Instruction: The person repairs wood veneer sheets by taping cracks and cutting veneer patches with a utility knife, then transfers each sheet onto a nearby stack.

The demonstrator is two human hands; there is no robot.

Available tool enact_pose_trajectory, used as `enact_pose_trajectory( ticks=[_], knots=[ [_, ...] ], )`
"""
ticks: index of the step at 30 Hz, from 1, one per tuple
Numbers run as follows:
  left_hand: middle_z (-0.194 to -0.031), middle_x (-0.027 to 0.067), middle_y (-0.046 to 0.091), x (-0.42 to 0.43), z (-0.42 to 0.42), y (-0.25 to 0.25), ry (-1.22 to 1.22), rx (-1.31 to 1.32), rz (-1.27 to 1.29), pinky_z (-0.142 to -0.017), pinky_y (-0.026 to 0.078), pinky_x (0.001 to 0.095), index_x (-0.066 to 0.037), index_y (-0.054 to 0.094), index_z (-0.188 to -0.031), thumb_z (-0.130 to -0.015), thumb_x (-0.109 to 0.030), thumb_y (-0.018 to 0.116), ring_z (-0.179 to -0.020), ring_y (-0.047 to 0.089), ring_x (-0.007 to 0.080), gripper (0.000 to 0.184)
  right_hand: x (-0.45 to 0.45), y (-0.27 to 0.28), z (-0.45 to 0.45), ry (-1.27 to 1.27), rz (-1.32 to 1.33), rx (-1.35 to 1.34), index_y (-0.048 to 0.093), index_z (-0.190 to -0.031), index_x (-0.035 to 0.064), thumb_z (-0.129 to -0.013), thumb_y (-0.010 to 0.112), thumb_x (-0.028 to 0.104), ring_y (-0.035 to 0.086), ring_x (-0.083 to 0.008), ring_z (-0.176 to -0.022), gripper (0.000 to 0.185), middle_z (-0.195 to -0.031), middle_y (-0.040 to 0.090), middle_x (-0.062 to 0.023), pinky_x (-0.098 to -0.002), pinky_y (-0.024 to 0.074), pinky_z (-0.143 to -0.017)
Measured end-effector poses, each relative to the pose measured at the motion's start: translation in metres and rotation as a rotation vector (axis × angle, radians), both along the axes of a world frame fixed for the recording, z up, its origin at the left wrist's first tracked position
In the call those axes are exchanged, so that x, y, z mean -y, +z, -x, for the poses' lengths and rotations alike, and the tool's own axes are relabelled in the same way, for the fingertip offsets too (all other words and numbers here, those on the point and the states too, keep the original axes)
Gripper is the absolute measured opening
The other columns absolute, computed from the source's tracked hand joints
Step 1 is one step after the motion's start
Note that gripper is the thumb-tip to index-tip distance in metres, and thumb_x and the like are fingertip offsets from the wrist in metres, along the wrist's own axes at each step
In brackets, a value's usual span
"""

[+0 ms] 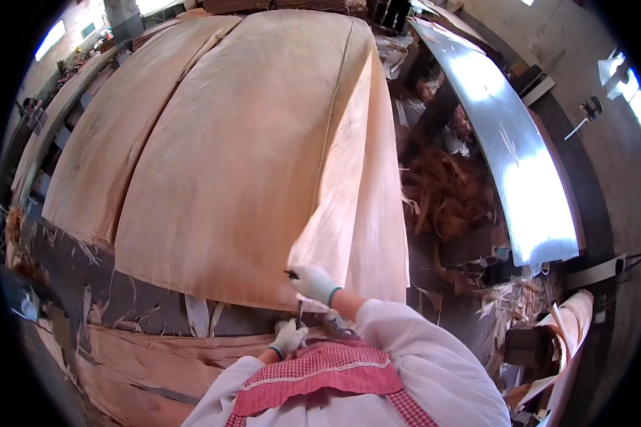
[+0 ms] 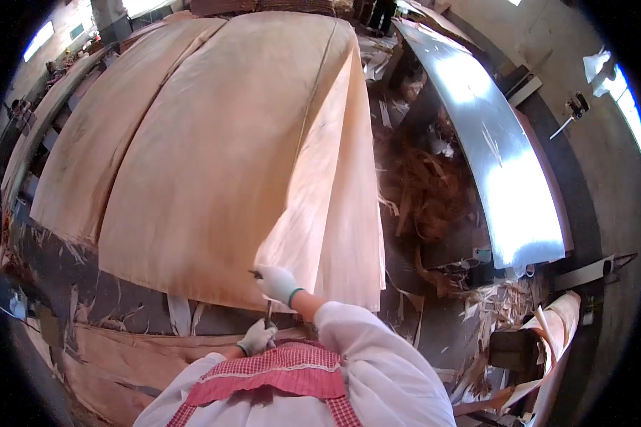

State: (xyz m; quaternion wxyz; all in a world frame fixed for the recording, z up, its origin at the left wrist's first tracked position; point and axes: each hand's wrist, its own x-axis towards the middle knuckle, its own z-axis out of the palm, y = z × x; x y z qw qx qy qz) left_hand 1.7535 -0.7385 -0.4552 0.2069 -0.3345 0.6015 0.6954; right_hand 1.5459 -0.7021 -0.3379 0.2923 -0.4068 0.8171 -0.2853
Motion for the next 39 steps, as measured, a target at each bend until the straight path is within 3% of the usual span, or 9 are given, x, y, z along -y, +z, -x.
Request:
enact_pose_trajectory(
  ticks=[8, 13, 16, 18, 27, 28, 30, 37, 39],
  knots=[
    [-0.082, 0.0246, 0.063, -0.018, 0.018, 0.030, -0.243, 0.063, 0.354, -0.050, 0.053, 0.0395, 0.007, 0.042, -0.109, -0.093, -0.024, 0.052, -0.061, 0.066, 0.0290, 0.037, 0.088, -0.040, -0.029, 0.170, -0.210, 0.022, 0.066, -0.105, 0.0073, -0.081, 0.053, 0.021, 0.063, -0.0362, -0.096, 0.031, -0.101, 0.066, -0.0197, -0.0441, 0.0500, -0.082],
    [-0.094, 0.0347, 0.060, -0.029, 0.023, 0.023, -0.162, -0.214, 0.506, -0.084, 0.046, 0.0487, 0.007, 0.053, -0.107, -0.090, -0.034, 0.053, -0.096, 0.057, 0.0496, 0.045, 0.100, -0.050, -0.036, 0.244, -0.191, 0.019, 0.064, -0.105, 0.0069, -0.083, 0.055, 0.025, 0.064, -0.0358, -0.086, 0.030, -0.094, 0.066, -0.0200, -0.0436, 0.0502, -0.076],
    [-0.085, 0.0269, 0.064, -0.013, 0.016, 0.041, -0.008, -0.232, 0.414, -0.071, 0.050, 0.0446, 0.004, 0.055, -0.107, -0.090, -0.033, 0.055, -0.079, 0.064, 0.0410, 0.041, 0.095, 0.014, -0.040, 0.296, -0.127, 0.212, 0.064, -0.104, 0.0036, -0.084, 0.060, 0.031, 0.065, -0.0309, -0.080, 0.034, -0.089, 0.066, -0.0202, -0.0395, 0.0510, -0.074],
    [-0.058, -0.0022, 0.046, 0.006, 0.000, 0.045, 0.384, -0.245, -0.392, -0.035, 0.036, 0.0270, -0.006, 0.055, -0.097, -0.092, -0.019, 0.057, -0.042, 0.044, 0.0070, 0.014, 0.084, 0.037, -0.036, 0.219, 0.037, 0.356, 0.064, -0.103, 0.0013, -0.085, 0.062, 0.035, 0.065, -0.0277, -0.076, 0.038, -0.085, 0.065, -0.0193, -0.0368, 0.0512, -0.073],
    [-0.056, 0.0048, 0.051, 0.010, 0.006, 0.028, 0.157, -0.124, -0.061, -0.031, 0.039, 0.0338, -0.001, 0.051, -0.084, -0.092, -0.026, 0.057, -0.040, 0.053, 0.0184, 0.027, 0.003, -0.019, 0.002, -0.476, -0.101, -0.023, 0.063, -0.106, -0.0002, -0.083, 0.065, 0.040, 0.066, -0.0346, -0.090, 0.046, -0.092, 0.068, -0.0203, -0.0404, 0.0508, -0.077],
    [-0.060, 0.0053, 0.051, 0.005, 0.009, 0.030, 0.232, -0.129, -0.347, -0.039, 0.044, 0.0312, -0.002, 0.053, -0.088, -0.092, -0.027, 0.058, -0.051, 0.056, 0.0154, 0.026, 0.005, -0.022, 0.000, -0.493, -0.073, 0.007, 0.063, -0.105, -0.0005, -0.083, 0.064, 0.039, 0.066, -0.0349, -0.089, 0.045, -0.091, 0.068, -0.0209, -0.0407, 0.0507, -0.077],
    [-0.069, 0.0046, 0.053, -0.013, 0.016, 0.011, 0.013, -0.437, -0.054, -0.053, 0.048, 0.0280, -0.004, 0.051, -0.100, -0.093, -0.027, 0.057, -0.064, 0.056, 0.0118, 0.025, 0.009, -0.027, -0.007, -0.525, -0.022, 0.072, 0.064, -0.102, -0.0011, -0.082, 0.064, 0.036, 0.066, -0.0356, -0.088, 0.043, -0.089, 0.067, -0.0220, -0.0414, 0.0506, -0.076],
    [-0.124, 0.0117, 0.056, 0.067, -0.018, 0.101, -0.139, -0.178, -0.642, -0.092, 0.048, 0.0348, -0.005, 0.040, -0.138, -0.097, -0.024, 0.054, -0.111, 0.057, 0.0219, 0.048, -0.027, -0.016, 0.016, -0.946, 0.517, 0.445, 0.063, -0.083, 0.0005, -0.086, 0.059, 0.012, 0.049, -0.0077, -0.061, 0.013, -0.067, 0.056, 0.0018, -0.0268, 0.0402, -0.052],
    [-0.130, 0.0127, 0.053, 0.099, -0.063, -0.015, 0.114, -0.221, -0.959, -0.103, 0.040, 0.0423, -0.008, 0.049, -0.131, -0.097, -0.027, 0.049, -0.115, 0.055, 0.0235, 0.039, -0.065, 0.017, 0.030, -0.869, 0.535, 0.289, 0.062, -0.080, 0.0017, -0.086, 0.059, 0.010, 0.047, -0.0066, -0.061, 0.011, -0.068, 0.055, 0.0035, -0.0259, 0.0391, -0.052]
  ],
)
